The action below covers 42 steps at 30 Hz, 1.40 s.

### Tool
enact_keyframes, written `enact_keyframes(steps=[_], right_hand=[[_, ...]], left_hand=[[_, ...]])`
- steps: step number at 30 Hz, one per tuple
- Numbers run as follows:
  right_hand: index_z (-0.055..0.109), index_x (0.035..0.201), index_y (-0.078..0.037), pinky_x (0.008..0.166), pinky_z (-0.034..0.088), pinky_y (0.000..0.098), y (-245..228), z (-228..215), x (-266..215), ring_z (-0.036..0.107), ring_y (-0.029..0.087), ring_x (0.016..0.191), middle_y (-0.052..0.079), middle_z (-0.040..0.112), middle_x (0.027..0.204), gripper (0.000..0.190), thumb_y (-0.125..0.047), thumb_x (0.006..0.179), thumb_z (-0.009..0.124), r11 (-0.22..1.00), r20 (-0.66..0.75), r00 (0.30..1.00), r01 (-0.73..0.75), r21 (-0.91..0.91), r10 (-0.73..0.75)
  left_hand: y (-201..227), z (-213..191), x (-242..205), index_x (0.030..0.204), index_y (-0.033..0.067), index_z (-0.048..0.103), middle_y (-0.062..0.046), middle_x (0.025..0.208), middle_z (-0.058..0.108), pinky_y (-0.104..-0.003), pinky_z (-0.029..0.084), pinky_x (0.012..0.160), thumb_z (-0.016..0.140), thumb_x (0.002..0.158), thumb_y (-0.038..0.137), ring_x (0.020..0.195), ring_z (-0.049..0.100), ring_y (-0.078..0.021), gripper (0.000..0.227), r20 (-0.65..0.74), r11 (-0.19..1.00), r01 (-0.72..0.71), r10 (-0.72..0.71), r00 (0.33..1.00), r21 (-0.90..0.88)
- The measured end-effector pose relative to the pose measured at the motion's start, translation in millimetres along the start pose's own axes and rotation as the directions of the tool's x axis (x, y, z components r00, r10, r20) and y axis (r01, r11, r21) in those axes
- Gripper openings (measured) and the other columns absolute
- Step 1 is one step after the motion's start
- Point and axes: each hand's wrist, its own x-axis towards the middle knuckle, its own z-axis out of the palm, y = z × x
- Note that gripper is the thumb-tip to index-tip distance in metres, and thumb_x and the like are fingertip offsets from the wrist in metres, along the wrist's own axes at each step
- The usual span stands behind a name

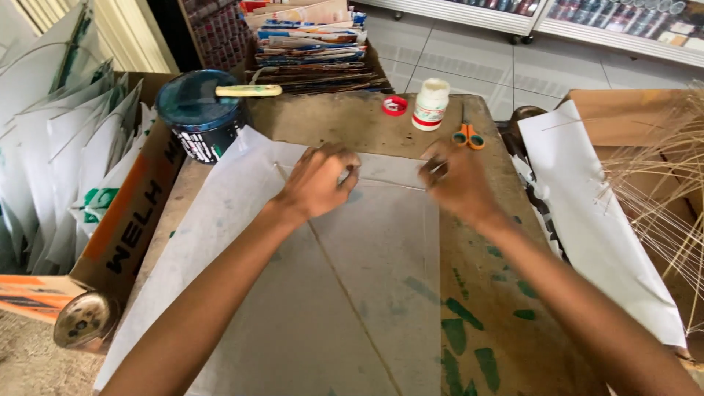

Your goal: Trimming excess paper from around a kite frame using scissors

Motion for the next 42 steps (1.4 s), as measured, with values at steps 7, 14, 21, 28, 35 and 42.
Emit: enact_keyframes(steps=[7, 14, 21, 28, 35, 42], right_hand=[[0.066, 0.098, -0.012, 0.068, 0.057, 0.0389, 45.7, -39.1, 47.1, 0.073, 0.029, 0.075, 0.011, 0.074, 0.076, 0.016, -0.013, 0.083, 0.070, 0.942, -0.124, 0.987, 0.052, -0.332, -0.098], [0.069, 0.106, -0.012, 0.081, 0.055, 0.0416, -9.3, -10.4, 14.9, 0.073, 0.030, 0.097, 0.011, 0.078, 0.097, 0.026, -0.010, 0.080, 0.074, 0.982, 0.229, 0.962, 0.169, -0.084, -0.146], [0.070, 0.106, -0.010, 0.093, 0.054, 0.0484, -51.2, 28.6, 7.5, 0.070, 0.036, 0.106, 0.013, 0.077, 0.102, 0.023, -0.006, 0.084, 0.071, 0.956, 0.342, 0.902, 0.291, -0.028, -0.264], [0.068, 0.109, -0.009, 0.092, 0.055, 0.0496, -51.9, 57.2, 6.4, 0.069, 0.036, 0.105, 0.014, 0.074, 0.102, 0.024, -0.002, 0.086, 0.068, 0.917, 0.319, 0.872, 0.399, -0.022, -0.372], [0.067, 0.104, -0.010, 0.089, 0.055, 0.0476, -54.8, 62.3, -2.4, 0.069, 0.036, 0.101, 0.013, 0.073, 0.097, 0.020, -0.001, 0.086, 0.067, 0.904, 0.340, 0.857, 0.425, -0.043, -0.387], [0.067, 0.102, -0.010, 0.089, 0.055, 0.0480, -70.8, 60.2, -18.2, 0.069, 0.036, 0.100, 0.013, 0.073, 0.097, 0.020, 0.001, 0.085, 0.067, 0.933, 0.357, 0.873, 0.359, -0.008, -0.333]], left_hand=[[21.9, 18.9, 29.8, 0.100, 0.0011, 0.075, -0.017, 0.099, 0.075, -0.054, 0.054, 0.087, 0.065, 0.090, 0.019, 0.095, 0.072, -0.0387, 0.023, 0.147, 0.988, 0.074, -0.053, 0.988, -0.138], [-3.6, 3.3, 4.5, 0.100, 0.0031, 0.075, -0.019, 0.097, 0.071, -0.051, 0.056, 0.084, 0.069, 0.088, 0.014, 0.094, 0.070, -0.0403, 0.018, 0.091, 0.990, 0.055, -0.044, 0.995, -0.132], [-35.0, -18.5, -32.2, 0.105, 0.0072, 0.077, -0.013, 0.098, 0.070, -0.045, 0.055, 0.087, 0.069, 0.088, 0.015, 0.096, 0.068, -0.0325, 0.020, 0.150, 0.989, 0.139, -0.131, 0.980, -0.050], [-37.7, -18.1, -45.7, 0.103, 0.0135, 0.078, -0.005, 0.095, 0.069, -0.041, 0.051, 0.092, 0.065, 0.091, 0.013, 0.098, 0.067, -0.0246, 0.017, 0.135, 0.984, 0.163, -0.172, 0.976, 0.075], [-36.4, -16.8, -49.2, 0.104, 0.0109, 0.076, -0.008, 0.097, 0.068, -0.044, 0.050, 0.097, 0.063, 0.093, 0.011, 0.100, 0.067, -0.0271, 0.017, 0.174, 0.987, 0.132, -0.146, 0.974, 0.091], [-27.9, -27.5, -58.6, 0.092, 0.0093, 0.072, -0.009, 0.087, 0.065, -0.045, 0.050, 0.090, 0.062, 0.090, 0.010, 0.089, 0.067, -0.0296, 0.011, 0.208, 0.990, 0.133, -0.141, 0.968, 0.053]])
